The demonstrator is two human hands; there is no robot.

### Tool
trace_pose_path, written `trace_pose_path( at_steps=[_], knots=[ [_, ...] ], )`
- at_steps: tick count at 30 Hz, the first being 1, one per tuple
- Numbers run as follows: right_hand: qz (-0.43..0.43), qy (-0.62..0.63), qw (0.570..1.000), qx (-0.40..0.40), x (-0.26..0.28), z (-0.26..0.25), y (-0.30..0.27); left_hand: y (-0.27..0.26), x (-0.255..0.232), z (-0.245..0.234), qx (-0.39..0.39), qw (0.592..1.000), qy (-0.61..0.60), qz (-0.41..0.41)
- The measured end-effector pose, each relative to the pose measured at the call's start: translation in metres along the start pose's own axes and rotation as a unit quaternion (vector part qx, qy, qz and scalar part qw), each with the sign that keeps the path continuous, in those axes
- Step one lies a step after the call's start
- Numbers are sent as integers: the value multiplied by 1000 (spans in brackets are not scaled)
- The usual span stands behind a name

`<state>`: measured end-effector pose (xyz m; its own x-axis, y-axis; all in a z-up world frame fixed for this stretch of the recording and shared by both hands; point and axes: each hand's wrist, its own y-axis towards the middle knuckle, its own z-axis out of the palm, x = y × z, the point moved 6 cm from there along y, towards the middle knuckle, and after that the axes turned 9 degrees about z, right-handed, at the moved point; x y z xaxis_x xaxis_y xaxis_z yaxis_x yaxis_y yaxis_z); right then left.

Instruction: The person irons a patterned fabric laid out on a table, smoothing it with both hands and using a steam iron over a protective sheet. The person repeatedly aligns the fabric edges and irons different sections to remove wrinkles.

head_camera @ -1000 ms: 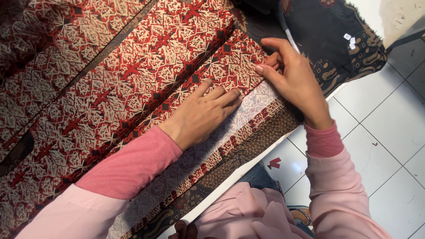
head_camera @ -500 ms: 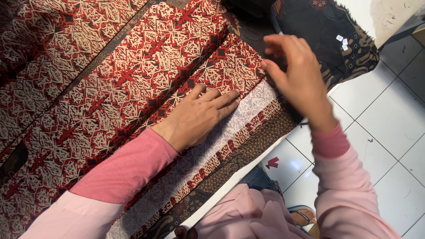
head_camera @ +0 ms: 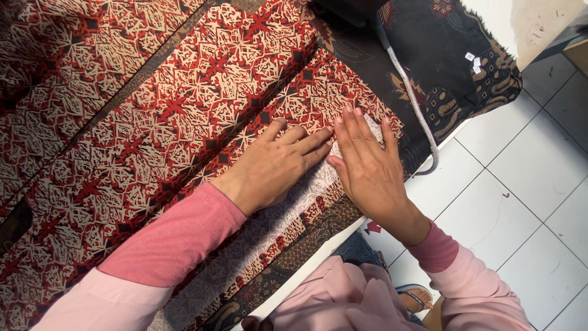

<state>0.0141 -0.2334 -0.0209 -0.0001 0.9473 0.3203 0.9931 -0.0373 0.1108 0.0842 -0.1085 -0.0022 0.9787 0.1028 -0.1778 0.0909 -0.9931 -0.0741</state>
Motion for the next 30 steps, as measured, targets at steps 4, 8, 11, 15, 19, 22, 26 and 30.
trace_pose_path(
  at_steps=[4,8,11,15,19,22,26,30],
  knots=[
    [9,-28,1000,-2,-1,0,-2,0,-1,1,12,1000,3,-1],
    [10,-50,999,-7,-2,-1,-1,-1,-1,1,5,1000,6,0],
    [1,-57,998,-9,-3,-4,-1,-1,-1,2,1,1000,6,1],
    [10,-41,999,-12,-8,-10,-1,-3,0,3,-15,1000,-1,6],
    [13,-34,999,-6,-13,-12,-2,-4,1,2,-23,1000,-9,12],
    [14,-26,999,-15,-14,-14,-1,-7,3,1,-16,1000,-19,10],
    [29,-49,998,-21,-16,-16,-1,-6,3,1,-15,999,-33,6],
    [-17,25,1000,-5,-12,-19,1,-5,2,-1,-22,1000,-17,6]
  ],
)
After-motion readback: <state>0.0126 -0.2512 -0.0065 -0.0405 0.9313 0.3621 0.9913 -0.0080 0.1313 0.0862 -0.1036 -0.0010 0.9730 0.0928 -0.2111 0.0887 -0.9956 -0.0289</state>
